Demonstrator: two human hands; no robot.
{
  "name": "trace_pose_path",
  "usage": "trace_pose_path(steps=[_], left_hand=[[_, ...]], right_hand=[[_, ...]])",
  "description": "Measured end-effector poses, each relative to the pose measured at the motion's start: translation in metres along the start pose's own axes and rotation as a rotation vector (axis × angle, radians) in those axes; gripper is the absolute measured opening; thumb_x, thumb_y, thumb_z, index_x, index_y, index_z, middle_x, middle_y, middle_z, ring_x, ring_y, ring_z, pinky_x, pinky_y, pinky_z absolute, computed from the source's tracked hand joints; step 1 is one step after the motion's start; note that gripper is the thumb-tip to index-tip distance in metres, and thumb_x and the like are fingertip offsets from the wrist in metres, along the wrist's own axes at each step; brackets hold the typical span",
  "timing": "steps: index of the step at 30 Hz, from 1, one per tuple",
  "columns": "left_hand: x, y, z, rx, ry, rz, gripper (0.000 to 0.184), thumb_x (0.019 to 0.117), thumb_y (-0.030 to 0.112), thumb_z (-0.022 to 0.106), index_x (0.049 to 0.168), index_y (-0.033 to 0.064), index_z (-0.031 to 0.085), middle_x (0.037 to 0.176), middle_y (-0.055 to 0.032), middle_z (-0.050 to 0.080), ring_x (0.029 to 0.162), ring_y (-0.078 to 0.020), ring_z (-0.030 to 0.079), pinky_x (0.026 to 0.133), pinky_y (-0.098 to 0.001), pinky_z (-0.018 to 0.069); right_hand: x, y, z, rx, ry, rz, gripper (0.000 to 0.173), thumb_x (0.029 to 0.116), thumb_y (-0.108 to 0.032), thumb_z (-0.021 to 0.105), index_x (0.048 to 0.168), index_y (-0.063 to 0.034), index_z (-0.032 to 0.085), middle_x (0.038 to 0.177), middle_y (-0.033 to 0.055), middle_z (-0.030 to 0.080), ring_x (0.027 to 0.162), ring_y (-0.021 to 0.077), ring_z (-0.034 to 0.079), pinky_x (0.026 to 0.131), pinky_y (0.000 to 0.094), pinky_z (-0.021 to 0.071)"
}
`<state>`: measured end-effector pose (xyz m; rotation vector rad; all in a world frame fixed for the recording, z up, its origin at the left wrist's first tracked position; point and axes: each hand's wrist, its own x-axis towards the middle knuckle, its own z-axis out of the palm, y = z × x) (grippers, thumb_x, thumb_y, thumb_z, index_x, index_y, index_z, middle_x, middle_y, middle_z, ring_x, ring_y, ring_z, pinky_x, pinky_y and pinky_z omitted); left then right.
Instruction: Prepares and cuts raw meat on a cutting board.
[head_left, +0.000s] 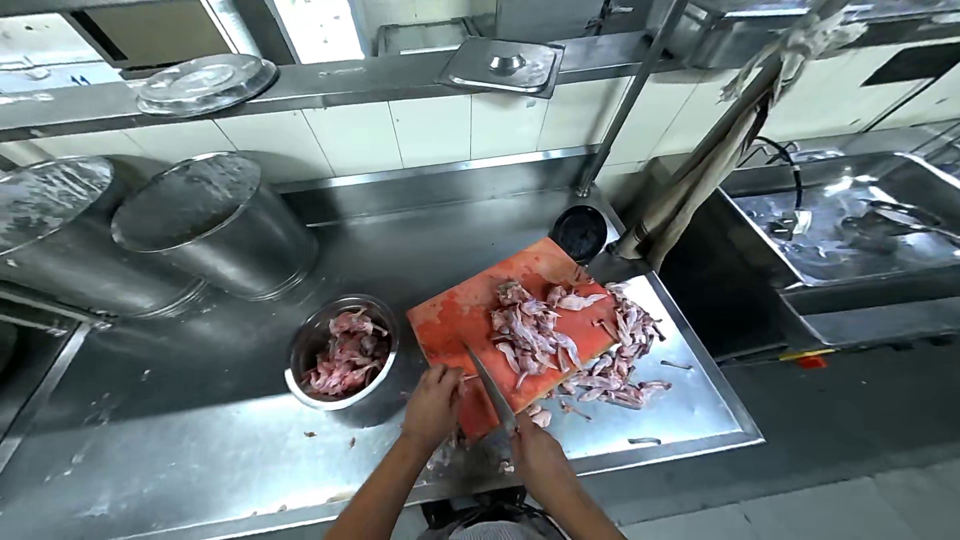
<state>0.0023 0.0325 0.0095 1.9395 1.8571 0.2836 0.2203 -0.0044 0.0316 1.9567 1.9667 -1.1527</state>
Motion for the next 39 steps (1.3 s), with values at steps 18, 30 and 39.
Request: trace_pose_path(steps=[18, 30, 39], left_hand=[[0.053, 0.064, -0.039, -0.991, 0.025, -0.352, 0.012, 0.0928, 0.007, 0.074, 0.1, -0.0014, 0.069, 0.089, -0.0133, 0.074, 0.074, -0.0222, 0.074, 0.071, -0.0371, 0.0656], [0.026, 0.011, -0.001, -0.38, -0.22, -0.468, 0.023, 0.0994, 0.026, 0.062, 0.109, 0.0092, 0.074, 0.101, -0.0072, 0.076, 0.089, -0.0182, 0.075, 0.086, -0.0419, 0.0623], [0.012, 0.014, 0.006, 0.015, 0.091, -0.079, 0.038, 0.0996, 0.042, 0.055, 0.126, 0.0195, 0.071, 0.131, -0.0054, 0.068, 0.127, -0.0263, 0.06, 0.107, -0.0446, 0.0501]], right_hand=[[-0.027, 0.048, -0.028, 0.37, 0.426, 0.017, 0.033, 0.1006, -0.026, 0.054, 0.124, -0.0034, 0.06, 0.082, 0.0109, 0.068, 0.07, 0.0273, 0.068, 0.068, 0.05, 0.0576], [-0.03, 0.028, 0.01, -0.121, -0.031, -0.036, 0.036, 0.107, -0.028, 0.044, 0.137, -0.0115, 0.056, 0.129, 0.0192, 0.064, 0.095, 0.0373, 0.073, 0.079, 0.0539, 0.0604], [-0.023, 0.01, 0.009, -0.107, 0.005, 0.068, 0.034, 0.108, -0.029, 0.043, 0.136, -0.0106, 0.051, 0.126, 0.0177, 0.065, 0.094, 0.0351, 0.074, 0.08, 0.0512, 0.0613]])
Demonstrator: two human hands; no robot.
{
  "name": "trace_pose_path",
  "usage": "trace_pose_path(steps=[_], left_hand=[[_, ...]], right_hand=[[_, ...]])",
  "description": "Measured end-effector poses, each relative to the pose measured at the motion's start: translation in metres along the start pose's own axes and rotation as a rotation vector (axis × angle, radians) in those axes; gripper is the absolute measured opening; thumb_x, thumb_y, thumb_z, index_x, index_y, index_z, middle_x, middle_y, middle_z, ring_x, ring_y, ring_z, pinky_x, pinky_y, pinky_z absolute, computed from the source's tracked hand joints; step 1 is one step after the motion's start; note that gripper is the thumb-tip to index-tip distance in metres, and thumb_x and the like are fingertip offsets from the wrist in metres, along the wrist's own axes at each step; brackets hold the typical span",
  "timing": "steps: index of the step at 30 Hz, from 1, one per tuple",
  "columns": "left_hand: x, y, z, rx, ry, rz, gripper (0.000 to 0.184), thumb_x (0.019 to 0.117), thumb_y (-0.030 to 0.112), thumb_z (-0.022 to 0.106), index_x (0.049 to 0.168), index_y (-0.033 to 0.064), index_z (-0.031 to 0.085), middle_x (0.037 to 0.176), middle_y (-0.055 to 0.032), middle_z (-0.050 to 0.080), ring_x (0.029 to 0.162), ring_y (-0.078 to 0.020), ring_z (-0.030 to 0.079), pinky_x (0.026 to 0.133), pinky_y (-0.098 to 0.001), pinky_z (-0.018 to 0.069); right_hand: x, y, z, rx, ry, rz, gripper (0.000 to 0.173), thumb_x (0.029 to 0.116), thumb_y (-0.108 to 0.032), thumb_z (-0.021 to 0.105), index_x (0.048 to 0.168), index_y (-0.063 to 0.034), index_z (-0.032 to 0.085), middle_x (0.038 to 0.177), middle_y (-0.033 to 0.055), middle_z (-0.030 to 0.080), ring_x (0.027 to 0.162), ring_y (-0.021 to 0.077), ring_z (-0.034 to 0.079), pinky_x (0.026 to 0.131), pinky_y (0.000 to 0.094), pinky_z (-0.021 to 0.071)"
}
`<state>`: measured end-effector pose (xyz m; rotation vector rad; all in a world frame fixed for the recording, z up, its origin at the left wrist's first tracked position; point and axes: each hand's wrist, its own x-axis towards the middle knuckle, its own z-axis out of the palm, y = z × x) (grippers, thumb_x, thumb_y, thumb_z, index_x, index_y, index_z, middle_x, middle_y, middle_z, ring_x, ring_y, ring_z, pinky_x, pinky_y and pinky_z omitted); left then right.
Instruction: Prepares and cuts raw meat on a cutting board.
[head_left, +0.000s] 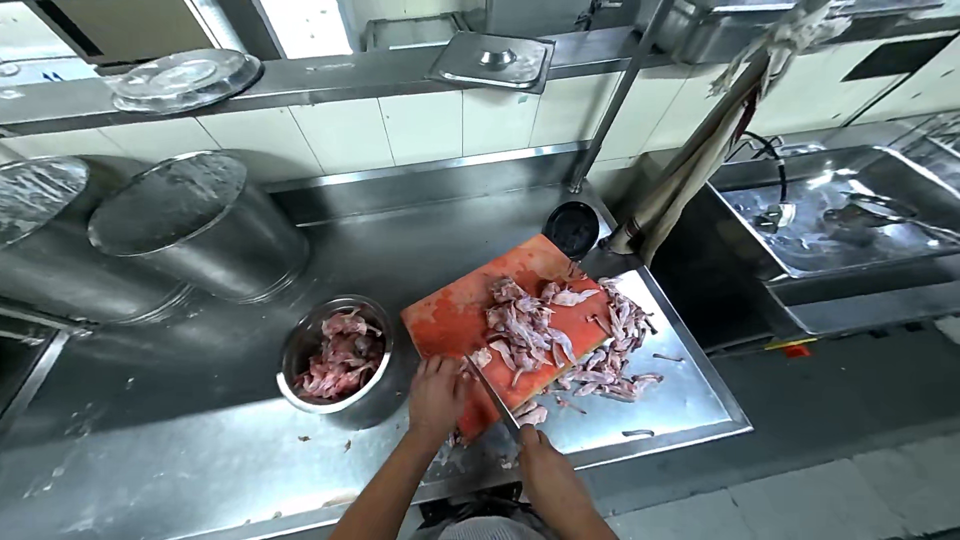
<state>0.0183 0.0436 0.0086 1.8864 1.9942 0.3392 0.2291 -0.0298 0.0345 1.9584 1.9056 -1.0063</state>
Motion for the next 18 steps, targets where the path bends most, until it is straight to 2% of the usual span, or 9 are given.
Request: trace_pose_path(steps=[2, 4, 6, 12, 18], left_hand=[[0.002, 0.001, 0.0, 0.024, -0.069, 0.055, 0.036, 0.1016, 0.044, 0.054, 0.124, 0.0217, 0.072, 0.129, -0.0026, 0.069, 0.127, -0.0239, 0.061, 0.107, -0.0441, 0.0501], [0.007, 0.005, -0.005, 0.012, -0.2, -0.007, 0.034, 0.1054, 0.034, 0.05, 0.128, 0.0183, 0.07, 0.134, -0.0042, 0.068, 0.13, -0.023, 0.06, 0.111, -0.0436, 0.0485], [0.012, 0.004, -0.009, 0.001, -0.256, -0.059, 0.034, 0.1066, 0.027, 0.047, 0.128, 0.0173, 0.07, 0.134, -0.0042, 0.068, 0.13, -0.0216, 0.061, 0.112, -0.0418, 0.048], [0.021, 0.0, -0.012, -0.009, -0.313, -0.067, 0.031, 0.1045, 0.025, 0.051, 0.126, 0.014, 0.07, 0.129, -0.006, 0.07, 0.125, -0.021, 0.064, 0.11, -0.0415, 0.0496], [0.025, 0.001, -0.012, -0.006, -0.351, -0.065, 0.03, 0.1044, 0.024, 0.051, 0.123, 0.014, 0.072, 0.125, -0.0058, 0.072, 0.119, -0.0207, 0.067, 0.107, -0.0427, 0.0519]], right_hand=[[0.001, -0.004, 0.001, 0.007, -0.004, 0.009, 0.034, 0.1083, -0.029, 0.043, 0.135, -0.0102, 0.05, 0.125, 0.0173, 0.066, 0.095, 0.0345, 0.074, 0.081, 0.0509, 0.061], [0.001, -0.008, 0.001, 0.032, -0.01, 0.008, 0.036, 0.108, -0.028, 0.043, 0.137, -0.0085, 0.05, 0.123, 0.0185, 0.066, 0.098, 0.0353, 0.073, 0.083, 0.0521, 0.0603], [-0.001, -0.012, -0.002, 0.046, -0.027, 0.017, 0.036, 0.1077, -0.028, 0.043, 0.137, -0.0084, 0.05, 0.122, 0.0183, 0.067, 0.1, 0.0349, 0.073, 0.085, 0.0516, 0.0599], [-0.016, -0.027, -0.005, 0.065, -0.103, 0.023, 0.038, 0.1083, -0.027, 0.043, 0.141, -0.008, 0.048, 0.124, 0.0202, 0.065, 0.104, 0.0375, 0.071, 0.087, 0.0531, 0.0588], [-0.008, -0.044, 0.008, -0.014, -0.031, 0.143, 0.042, 0.1036, -0.016, 0.049, 0.145, -0.0117, 0.043, 0.131, 0.0218, 0.061, 0.097, 0.0367, 0.073, 0.081, 0.0506, 0.0614]])
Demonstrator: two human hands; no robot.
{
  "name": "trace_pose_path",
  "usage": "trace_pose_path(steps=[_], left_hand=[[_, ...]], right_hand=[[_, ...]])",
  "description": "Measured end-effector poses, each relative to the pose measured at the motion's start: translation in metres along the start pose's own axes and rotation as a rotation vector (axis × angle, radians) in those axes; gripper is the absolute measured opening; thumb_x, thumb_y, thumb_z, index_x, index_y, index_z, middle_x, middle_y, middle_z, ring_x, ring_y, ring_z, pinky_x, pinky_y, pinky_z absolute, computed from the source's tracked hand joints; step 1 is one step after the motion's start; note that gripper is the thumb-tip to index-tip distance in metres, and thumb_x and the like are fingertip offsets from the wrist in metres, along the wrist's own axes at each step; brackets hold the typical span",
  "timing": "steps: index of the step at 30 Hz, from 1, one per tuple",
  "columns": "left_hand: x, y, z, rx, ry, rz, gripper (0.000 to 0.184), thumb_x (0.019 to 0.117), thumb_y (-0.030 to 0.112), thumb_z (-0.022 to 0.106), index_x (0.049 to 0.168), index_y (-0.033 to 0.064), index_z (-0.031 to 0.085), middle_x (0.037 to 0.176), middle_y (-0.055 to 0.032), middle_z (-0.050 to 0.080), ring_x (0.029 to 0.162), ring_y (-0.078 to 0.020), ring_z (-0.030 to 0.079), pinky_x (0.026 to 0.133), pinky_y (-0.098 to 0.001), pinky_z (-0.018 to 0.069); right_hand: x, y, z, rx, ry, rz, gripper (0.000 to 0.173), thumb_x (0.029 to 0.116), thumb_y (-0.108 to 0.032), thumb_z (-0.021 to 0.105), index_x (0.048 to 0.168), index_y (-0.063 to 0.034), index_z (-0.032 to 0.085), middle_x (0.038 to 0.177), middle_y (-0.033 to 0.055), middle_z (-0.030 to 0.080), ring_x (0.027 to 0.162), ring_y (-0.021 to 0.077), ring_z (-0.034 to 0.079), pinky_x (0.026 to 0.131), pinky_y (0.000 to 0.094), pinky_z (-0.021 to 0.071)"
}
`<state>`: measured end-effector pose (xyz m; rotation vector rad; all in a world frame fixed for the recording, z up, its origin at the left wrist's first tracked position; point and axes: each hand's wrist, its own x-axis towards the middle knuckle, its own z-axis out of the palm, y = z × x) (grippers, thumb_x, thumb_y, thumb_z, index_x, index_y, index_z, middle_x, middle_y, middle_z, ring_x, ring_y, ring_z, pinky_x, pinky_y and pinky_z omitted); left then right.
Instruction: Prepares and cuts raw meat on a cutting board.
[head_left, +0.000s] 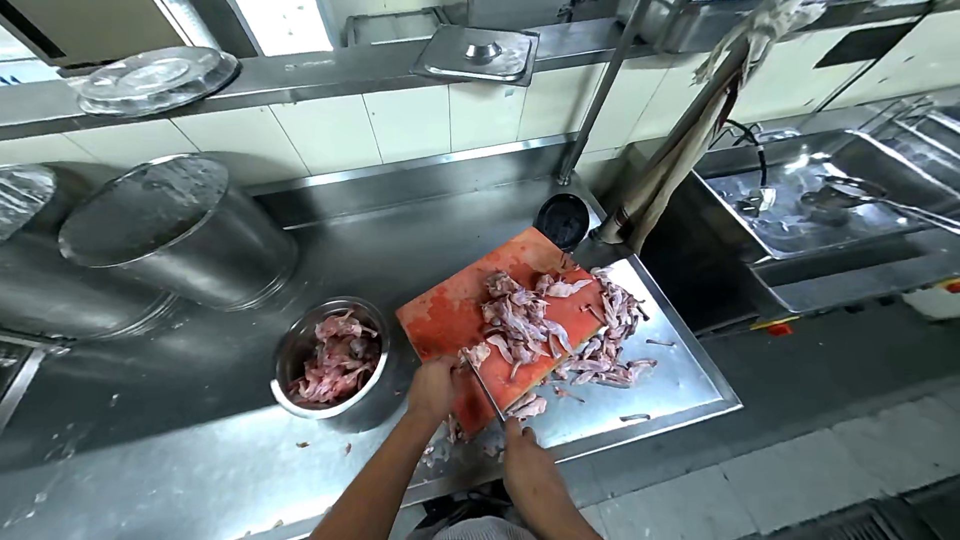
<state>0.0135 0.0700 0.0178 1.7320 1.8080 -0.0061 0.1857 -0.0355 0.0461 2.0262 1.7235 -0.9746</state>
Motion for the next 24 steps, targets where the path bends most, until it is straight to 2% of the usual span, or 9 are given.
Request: trace_pose_path(steps=[4, 7, 10, 13, 16, 20, 24], left_hand=[[0.004, -0.001, -0.002, -0.01, -0.017, 0.005, 0.027, 0.1032, 0.023, 0.054, 0.121, 0.0142, 0.072, 0.123, -0.006, 0.072, 0.117, -0.0211, 0.068, 0.105, -0.0439, 0.0532], [0.005, -0.001, -0.001, -0.006, -0.019, -0.016, 0.027, 0.1038, 0.023, 0.054, 0.124, 0.0157, 0.072, 0.125, -0.0055, 0.072, 0.118, -0.0213, 0.068, 0.105, -0.0438, 0.0531], [0.004, 0.001, 0.001, 0.016, -0.031, -0.038, 0.027, 0.1024, 0.024, 0.055, 0.123, 0.017, 0.072, 0.123, -0.0052, 0.072, 0.118, -0.0224, 0.068, 0.103, -0.0463, 0.054], [0.002, -0.001, -0.002, 0.004, -0.031, -0.012, 0.028, 0.1024, 0.024, 0.055, 0.124, 0.0161, 0.072, 0.124, -0.0067, 0.072, 0.12, -0.0234, 0.067, 0.104, -0.0469, 0.0534], [0.003, -0.007, -0.004, -0.041, -0.019, 0.034, 0.028, 0.1019, 0.024, 0.058, 0.123, 0.0136, 0.072, 0.123, -0.0081, 0.072, 0.119, -0.0239, 0.067, 0.106, -0.0466, 0.0525], [0.005, -0.008, -0.005, -0.068, -0.005, 0.023, 0.026, 0.0998, 0.025, 0.062, 0.12, 0.0118, 0.072, 0.118, -0.0088, 0.073, 0.113, -0.0246, 0.069, 0.102, -0.0472, 0.0544], [0.0, -0.005, -0.002, -0.044, 0.004, -0.004, 0.025, 0.0989, 0.025, 0.063, 0.119, 0.0147, 0.072, 0.117, -0.0075, 0.074, 0.113, -0.0254, 0.069, 0.1, -0.0489, 0.0552]], right_hand=[[0.008, -0.022, -0.013, 0.028, -0.005, -0.012, 0.047, 0.1029, -0.018, 0.052, 0.148, -0.0087, 0.041, 0.128, 0.0221, 0.063, 0.103, 0.0376, 0.072, 0.085, 0.0519, 0.0604], [0.016, -0.038, -0.02, 0.045, -0.034, 0.009, 0.046, 0.0994, -0.014, 0.054, 0.144, -0.0078, 0.042, 0.121, 0.02, 0.067, 0.109, 0.0364, 0.07, 0.089, 0.0517, 0.0591], [0.001, -0.031, -0.006, 0.079, -0.048, 0.041, 0.047, 0.1028, -0.016, 0.049, 0.148, -0.0077, 0.04, 0.115, 0.0187, 0.07, 0.105, 0.0359, 0.072, 0.088, 0.0528, 0.0593], [-0.02, -0.016, 0.014, 0.116, -0.086, 0.096, 0.041, 0.1055, -0.021, 0.046, 0.145, -0.0113, 0.042, 0.105, 0.0174, 0.071, 0.097, 0.0352, 0.073, 0.083, 0.0532, 0.0595], [-0.012, -0.02, 0.018, 0.158, -0.089, 0.066, 0.04, 0.1064, -0.024, 0.045, 0.144, -0.0097, 0.042, 0.105, 0.0179, 0.071, 0.097, 0.0358, 0.073, 0.084, 0.0533, 0.0592], [0.021, -0.041, 0.002, 0.167, -0.046, 0.001, 0.042, 0.105, -0.023, 0.046, 0.144, -0.0074, 0.043, 0.113, 0.0183, 0.07, 0.105, 0.0349, 0.072, 0.09, 0.0531, 0.0575], [0.003, -0.027, 0.022, 0.152, -0.057, 0.06, 0.042, 0.1057, -0.024, 0.046, 0.145, -0.0087, 0.042, 0.109, 0.0179, 0.071, 0.102, 0.0352, 0.073, 0.088, 0.0532, 0.0585]])
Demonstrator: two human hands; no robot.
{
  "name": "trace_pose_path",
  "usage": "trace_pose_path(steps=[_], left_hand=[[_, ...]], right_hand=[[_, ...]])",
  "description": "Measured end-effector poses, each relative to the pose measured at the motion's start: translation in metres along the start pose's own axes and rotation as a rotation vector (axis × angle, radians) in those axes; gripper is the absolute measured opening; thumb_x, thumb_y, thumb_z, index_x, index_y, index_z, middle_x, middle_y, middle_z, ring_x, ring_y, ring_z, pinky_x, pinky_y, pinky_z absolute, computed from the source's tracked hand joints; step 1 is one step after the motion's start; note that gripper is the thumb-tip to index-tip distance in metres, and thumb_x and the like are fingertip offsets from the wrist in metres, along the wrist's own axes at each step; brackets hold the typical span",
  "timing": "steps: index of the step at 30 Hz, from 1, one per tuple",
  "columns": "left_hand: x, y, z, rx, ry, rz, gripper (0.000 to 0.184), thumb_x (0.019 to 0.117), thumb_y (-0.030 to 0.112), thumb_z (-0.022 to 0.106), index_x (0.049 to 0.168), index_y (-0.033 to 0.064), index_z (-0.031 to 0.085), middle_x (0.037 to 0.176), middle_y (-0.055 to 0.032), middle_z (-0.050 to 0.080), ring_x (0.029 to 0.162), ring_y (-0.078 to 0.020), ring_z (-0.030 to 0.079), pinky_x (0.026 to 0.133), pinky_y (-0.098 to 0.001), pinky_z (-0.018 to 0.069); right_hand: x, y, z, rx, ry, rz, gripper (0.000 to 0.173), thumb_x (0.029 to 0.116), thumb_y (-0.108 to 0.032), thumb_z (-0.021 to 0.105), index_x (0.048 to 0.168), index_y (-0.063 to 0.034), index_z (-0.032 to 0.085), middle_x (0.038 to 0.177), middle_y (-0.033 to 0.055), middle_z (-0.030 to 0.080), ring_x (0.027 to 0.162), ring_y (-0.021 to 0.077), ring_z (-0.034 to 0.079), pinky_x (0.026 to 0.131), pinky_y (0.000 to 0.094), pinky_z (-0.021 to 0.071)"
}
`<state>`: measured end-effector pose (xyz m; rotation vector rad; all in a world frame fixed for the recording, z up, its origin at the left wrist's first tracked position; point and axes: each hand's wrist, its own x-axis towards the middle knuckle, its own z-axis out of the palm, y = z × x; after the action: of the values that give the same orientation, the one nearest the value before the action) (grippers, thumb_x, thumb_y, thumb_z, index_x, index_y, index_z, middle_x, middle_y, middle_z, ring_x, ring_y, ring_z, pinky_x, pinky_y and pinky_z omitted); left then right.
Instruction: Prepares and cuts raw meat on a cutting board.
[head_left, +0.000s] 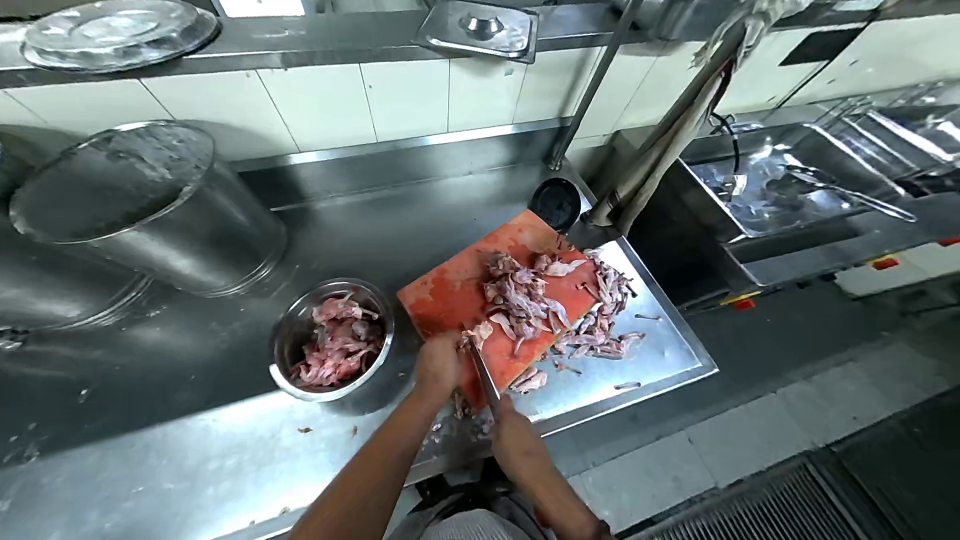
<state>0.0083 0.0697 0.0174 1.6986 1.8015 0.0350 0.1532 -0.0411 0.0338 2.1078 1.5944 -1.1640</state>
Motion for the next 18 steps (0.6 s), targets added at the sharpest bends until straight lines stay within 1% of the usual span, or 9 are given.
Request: trace_pose_path(steps=[2, 4, 7, 9, 11, 13, 15, 16, 18], left_hand=[[0.001, -0.001, -0.001, 0.001, 0.006, 0.015, 0.028, 0.1002, 0.027, 0.062, 0.124, 0.0165, 0.072, 0.12, -0.0067, 0.073, 0.115, -0.0242, 0.069, 0.102, -0.0477, 0.0545], [0.003, -0.003, -0.002, 0.011, -0.002, 0.02, 0.029, 0.1002, 0.027, 0.062, 0.125, 0.0173, 0.072, 0.12, -0.0064, 0.073, 0.115, -0.0236, 0.069, 0.103, -0.0474, 0.0543], [0.003, -0.002, -0.005, 0.02, -0.049, 0.022, 0.028, 0.0974, 0.026, 0.065, 0.122, 0.0143, 0.071, 0.116, -0.0086, 0.074, 0.112, -0.0264, 0.07, 0.1, -0.05, 0.055], [0.0, -0.004, -0.005, 0.036, -0.084, 0.034, 0.029, 0.0985, 0.032, 0.065, 0.12, 0.0135, 0.072, 0.114, -0.0088, 0.074, 0.111, -0.0264, 0.07, 0.1, -0.0502, 0.0548], [-0.006, -0.009, -0.007, 0.077, -0.114, 0.046, 0.029, 0.101, 0.034, 0.06, 0.118, 0.0139, 0.072, 0.114, -0.0082, 0.074, 0.112, -0.0261, 0.069, 0.1, -0.0504, 0.0545], [-0.014, -0.014, -0.008, 0.13, -0.111, 0.036, 0.03, 0.1029, 0.033, 0.055, 0.119, 0.0151, 0.072, 0.12, -0.007, 0.072, 0.117, -0.0258, 0.067, 0.101, -0.0504, 0.0538], [-0.021, -0.018, -0.006, 0.171, -0.079, 0.02, 0.031, 0.1036, 0.031, 0.052, 0.122, 0.0172, 0.072, 0.127, -0.0051, 0.07, 0.122, -0.025, 0.065, 0.102, -0.0493, 0.0535], [-0.023, -0.021, -0.003, 0.171, -0.055, 0.021, 0.031, 0.1041, 0.03, 0.051, 0.123, 0.0173, 0.072, 0.13, -0.0051, 0.069, 0.123, -0.025, 0.065, 0.102, -0.0485, 0.0537], [-0.025, -0.026, 0.003, 0.133, -0.022, 0.02, 0.032, 0.1057, 0.029, 0.049, 0.126, 0.0158, 0.07, 0.132, -0.0072, 0.068, 0.12, -0.0252, 0.066, 0.102, -0.0465, 0.0549]], right_hand=[[-0.015, 0.012, 0.01, -0.006, -0.002, 0.033, 0.042, 0.1067, -0.023, 0.044, 0.146, -0.0091, 0.042, 0.108, 0.0188, 0.071, 0.1, 0.0365, 0.073, 0.086, 0.0536, 0.0592], [-0.015, 0.011, 0.011, -0.025, -0.003, 0.037, 0.04, 0.1069, -0.023, 0.044, 0.145, -0.0102, 0.042, 0.108, 0.0181, 0.071, 0.099, 0.036, 0.073, 0.085, 0.0529, 0.0593], [0.002, -0.011, -0.013, -0.028, 0.008, -0.01, 0.043, 0.1051, -0.022, 0.046, 0.146, -0.0087, 0.042, 0.113, 0.0187, 0.071, 0.105, 0.0361, 0.072, 0.089, 0.0543, 0.0579], [0.01, -0.019, -0.019, -0.042, 0.016, -0.022, 0.042, 0.104, -0.021, 0.046, 0.145, -0.0094, 0.042, 0.113, 0.0177, 0.071, 0.106, 0.0352, 0.072, 0.089, 0.0535, 0.0582], [0.003, -0.007, -0.011, -0.036, 0.024, -0.01, 0.042, 0.1042, -0.022, 0.048, 0.144, -0.0095, 0.043, 0.11, 0.0179, 0.071, 0.102, 0.0356, 0.073, 0.087, 0.0536, 0.0586], [-0.018, 0.016, 0.003, -0.041, 0.006, 0.048, 0.043, 0.1061, -0.022, 0.046, 0.147, -0.0097, 0.041, 0.109, 0.0199, 0.071, 0.1, 0.0379, 0.073, 0.085, 0.0552, 0.0591], [-0.042, 0.039, 0.016, -0.057, -0.049, 0.126, 0.048, 0.1058, -0.022, 0.046, 0.152, -0.0101, 0.038, 0.112, 0.021, 0.071, 0.103, 0.0393, 0.072, 0.087, 0.0568, 0.0584], [-0.049, 0.048, 0.018, -0.077, -0.087, 0.154, 0.05, 0.1041, -0.021, 0.048, 0.152, -0.0101, 0.038, 0.115, 0.0211, 0.071, 0.105, 0.0395, 0.072, 0.088, 0.0575, 0.058], [-0.061, 0.062, 0.013, -0.131, -0.127, 0.156, 0.048, 0.1043, -0.022, 0.048, 0.15, -0.0083, 0.04, 0.119, 0.0218, 0.07, 0.107, 0.0403, 0.071, 0.089, 0.0576, 0.0575]])
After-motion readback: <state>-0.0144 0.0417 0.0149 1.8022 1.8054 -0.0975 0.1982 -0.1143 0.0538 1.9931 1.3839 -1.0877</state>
